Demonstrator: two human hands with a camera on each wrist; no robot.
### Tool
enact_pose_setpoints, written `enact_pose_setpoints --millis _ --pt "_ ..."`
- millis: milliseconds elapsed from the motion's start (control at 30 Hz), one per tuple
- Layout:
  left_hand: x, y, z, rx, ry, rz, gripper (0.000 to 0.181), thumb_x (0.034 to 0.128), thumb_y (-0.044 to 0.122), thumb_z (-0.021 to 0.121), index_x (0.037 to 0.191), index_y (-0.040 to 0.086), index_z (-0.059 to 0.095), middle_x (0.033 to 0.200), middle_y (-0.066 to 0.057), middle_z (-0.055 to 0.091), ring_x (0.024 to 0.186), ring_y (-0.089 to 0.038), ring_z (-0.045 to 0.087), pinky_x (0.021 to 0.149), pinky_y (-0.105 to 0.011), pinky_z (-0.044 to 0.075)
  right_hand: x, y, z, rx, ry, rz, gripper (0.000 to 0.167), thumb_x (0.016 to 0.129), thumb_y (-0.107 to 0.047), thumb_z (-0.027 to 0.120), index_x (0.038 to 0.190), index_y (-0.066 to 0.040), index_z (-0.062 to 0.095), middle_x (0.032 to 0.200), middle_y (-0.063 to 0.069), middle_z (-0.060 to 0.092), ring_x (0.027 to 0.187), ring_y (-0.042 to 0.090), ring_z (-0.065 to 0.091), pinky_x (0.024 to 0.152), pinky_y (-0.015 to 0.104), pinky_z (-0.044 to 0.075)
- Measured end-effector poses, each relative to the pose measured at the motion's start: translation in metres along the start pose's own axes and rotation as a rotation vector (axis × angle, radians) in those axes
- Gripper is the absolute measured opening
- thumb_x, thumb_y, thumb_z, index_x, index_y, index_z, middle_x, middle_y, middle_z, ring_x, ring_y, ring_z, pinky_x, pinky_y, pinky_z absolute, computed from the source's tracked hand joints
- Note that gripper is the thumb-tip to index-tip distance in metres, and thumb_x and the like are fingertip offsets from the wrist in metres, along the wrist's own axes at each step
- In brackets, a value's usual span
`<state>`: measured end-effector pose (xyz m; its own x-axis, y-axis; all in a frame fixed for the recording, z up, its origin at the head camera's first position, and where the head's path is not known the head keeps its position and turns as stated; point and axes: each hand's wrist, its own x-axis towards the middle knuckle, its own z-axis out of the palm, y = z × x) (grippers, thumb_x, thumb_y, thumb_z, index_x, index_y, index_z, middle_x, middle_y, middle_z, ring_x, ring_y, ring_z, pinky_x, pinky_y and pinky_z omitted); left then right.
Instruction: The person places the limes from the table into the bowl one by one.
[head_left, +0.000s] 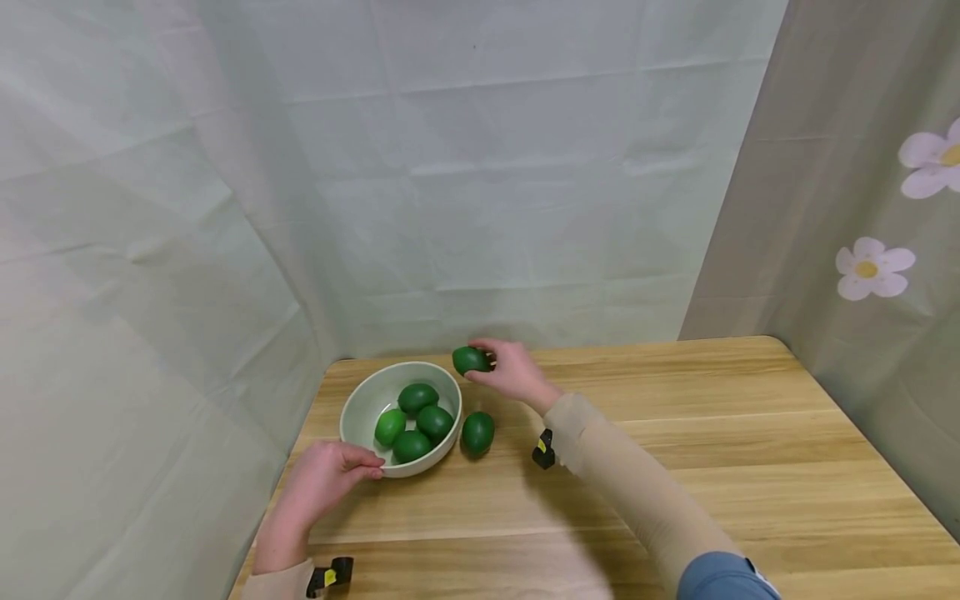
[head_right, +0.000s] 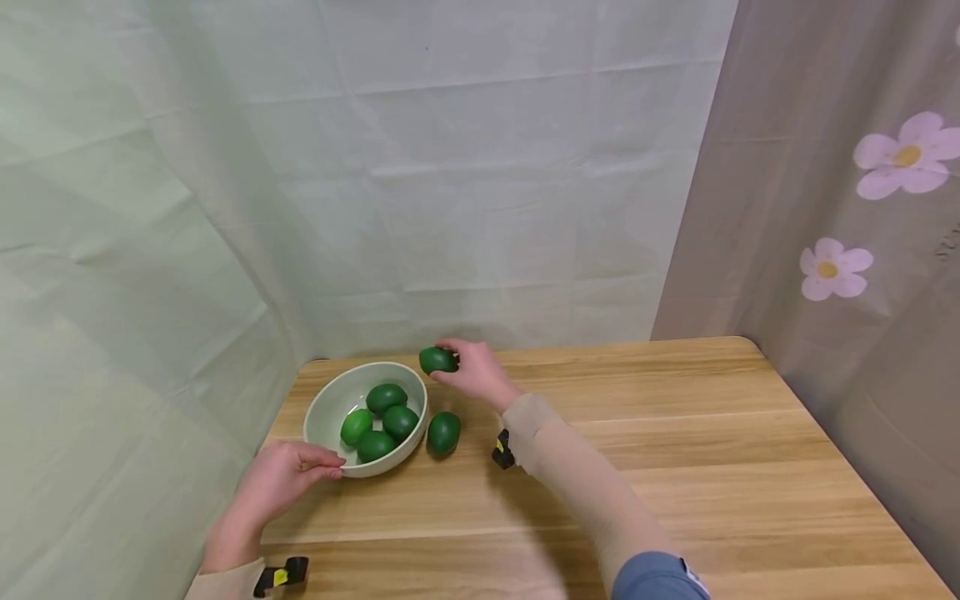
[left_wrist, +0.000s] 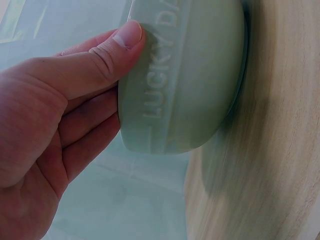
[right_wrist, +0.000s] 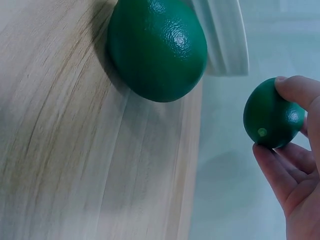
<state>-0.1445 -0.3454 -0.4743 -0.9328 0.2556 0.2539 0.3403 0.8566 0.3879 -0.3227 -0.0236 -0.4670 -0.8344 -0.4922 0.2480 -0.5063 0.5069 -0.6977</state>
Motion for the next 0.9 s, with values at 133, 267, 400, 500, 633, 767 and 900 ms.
enact_pose_setpoints --millis 133,267,400,500,633,767,900 --pt "0.0 0.0 0.0 0.0 0.001 0.002 0.013 0.0824 0.02 0.093 0.086 0.03 0.087 0.084 0.022 0.077 0.082 -0.002 0.072 0.076 -0.035 0.061 0.0 -0.003 0.0 -0.011 -0.002 -0.007 0.057 0.097 -0.03 0.083 0.147 -0.011 0.064 0.134 0.009 0.072 0.113 0.026 0.071 0.09 0.038 0.061" --pt "0.0 0.001 0.0 0.0 0.001 0.003 0.013 0.0825 0.02 0.093 0.086 0.03 0.087 0.083 0.022 0.077 0.082 -0.002 0.072 0.075 -0.035 0.061 0.002 -0.003 0.002 -0.026 0.01 -0.035 0.055 0.097 -0.031 0.083 0.145 -0.012 0.065 0.131 0.008 0.073 0.11 0.023 0.072 0.088 0.036 0.061" --pt "0.0 0.001 0.0 0.004 0.0 0.002 0.012 0.0826 0.02 0.093 0.086 0.03 0.087 0.084 0.022 0.077 0.082 -0.002 0.072 0.075 -0.035 0.061 0.003 -0.007 0.003 -0.029 0.019 -0.056 0.054 0.096 -0.031 0.084 0.144 -0.013 0.066 0.128 0.007 0.074 0.107 0.021 0.072 0.087 0.034 0.061" --pt "0.0 0.001 0.0 0.005 -0.003 0.004 0.012 0.0827 0.021 0.093 0.086 0.03 0.087 0.084 0.022 0.077 0.082 -0.002 0.072 0.074 -0.034 0.061 0.004 -0.012 0.003 -0.03 0.017 -0.06 0.055 0.095 -0.03 0.085 0.144 -0.013 0.066 0.127 0.006 0.074 0.106 0.02 0.072 0.087 0.034 0.061" --pt "0.0 0.002 -0.001 0.001 -0.004 0.004 0.012 0.0826 0.021 0.093 0.086 0.03 0.087 0.084 0.022 0.077 0.082 -0.001 0.072 0.074 -0.034 0.061 0.004 -0.018 0.005 -0.027 0.007 -0.068 0.054 0.095 -0.028 0.085 0.144 -0.013 0.066 0.127 0.006 0.074 0.106 0.02 0.072 0.088 0.033 0.06" --pt "0.0 0.002 -0.001 0.0 -0.006 0.005 0.011 0.0827 0.021 0.093 0.086 0.03 0.087 0.083 0.022 0.077 0.081 -0.001 0.071 0.074 -0.034 0.061 0.005 -0.022 0.006 -0.033 0.002 -0.08 0.054 0.095 -0.028 0.085 0.143 -0.013 0.067 0.127 0.006 0.074 0.106 0.02 0.073 0.088 0.032 0.06" --pt "0.0 0.002 -0.001 -0.002 -0.007 0.002 0.011 0.0831 0.022 0.093 0.086 0.03 0.087 0.084 0.022 0.077 0.082 -0.001 0.072 0.074 -0.034 0.061 0.006 -0.025 0.007 -0.051 -0.005 -0.097 0.054 0.096 -0.028 0.085 0.144 -0.013 0.066 0.127 0.006 0.074 0.106 0.02 0.073 0.089 0.032 0.061"
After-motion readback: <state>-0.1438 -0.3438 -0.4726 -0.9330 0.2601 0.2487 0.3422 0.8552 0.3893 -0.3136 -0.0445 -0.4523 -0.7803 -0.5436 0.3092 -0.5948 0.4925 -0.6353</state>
